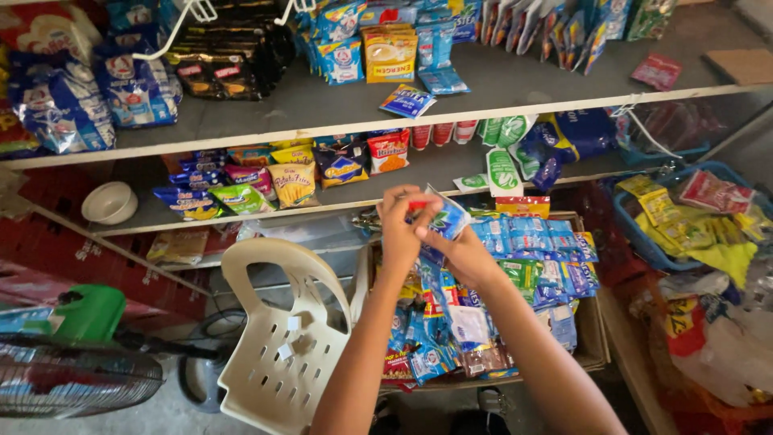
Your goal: The person organizes various packaged food items on a store shelf. They pick up multiple packets of green, blue, and yellow snacks, align them, and place them into a cardboard box on the lower shelf. The person also handles black packets and arranges them on the shelf.
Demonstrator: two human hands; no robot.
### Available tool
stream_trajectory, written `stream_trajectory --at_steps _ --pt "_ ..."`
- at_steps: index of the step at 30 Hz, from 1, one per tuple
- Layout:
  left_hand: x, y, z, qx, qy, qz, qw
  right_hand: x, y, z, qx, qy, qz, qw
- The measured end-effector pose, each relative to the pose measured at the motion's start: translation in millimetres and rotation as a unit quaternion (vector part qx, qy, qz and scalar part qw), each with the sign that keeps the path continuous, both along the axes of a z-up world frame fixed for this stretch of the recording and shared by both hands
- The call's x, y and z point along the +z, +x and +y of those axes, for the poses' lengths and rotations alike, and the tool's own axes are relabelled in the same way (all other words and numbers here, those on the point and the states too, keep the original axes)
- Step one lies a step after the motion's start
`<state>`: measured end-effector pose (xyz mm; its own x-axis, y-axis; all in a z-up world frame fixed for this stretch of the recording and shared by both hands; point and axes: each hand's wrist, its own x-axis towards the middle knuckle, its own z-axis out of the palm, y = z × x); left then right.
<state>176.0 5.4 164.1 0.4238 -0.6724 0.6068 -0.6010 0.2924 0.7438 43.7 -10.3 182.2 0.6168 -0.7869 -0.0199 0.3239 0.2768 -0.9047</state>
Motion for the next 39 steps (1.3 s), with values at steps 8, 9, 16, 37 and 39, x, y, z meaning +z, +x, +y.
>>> stream_trajectory --at_steps 8,9,16,37,39 --pt "-31.0 31.6 3.3 -0.389 0.100 0.320 0.858 103.5 -9.7 -20.7 -0.098 0.029 -0.044 0.994" --pt "-32.9 29.6 5.9 -0.449 0.098 0.292 0.839 124.3 -12.0 -18.4 -0.104 0.023 -0.071 0.992" --pt "-43.6 -6.1 11.5 -0.274 0.305 0.134 0.902 147.0 -66.1 -54.3 -0.125 -0.015 -0.191 0.973" --pt "-189.5 -74.7 -105.0 -0.220 0.345 -0.196 0.891 -282.2 -358.3 -193.2 -0.362 0.294 0.016 0.885" --pt "-151.6 -119.5 -71.2 -0.175 0.603 -0.249 0.738 -302.0 -355.2 -171.4 -0.399 0.312 0.235 0.830"
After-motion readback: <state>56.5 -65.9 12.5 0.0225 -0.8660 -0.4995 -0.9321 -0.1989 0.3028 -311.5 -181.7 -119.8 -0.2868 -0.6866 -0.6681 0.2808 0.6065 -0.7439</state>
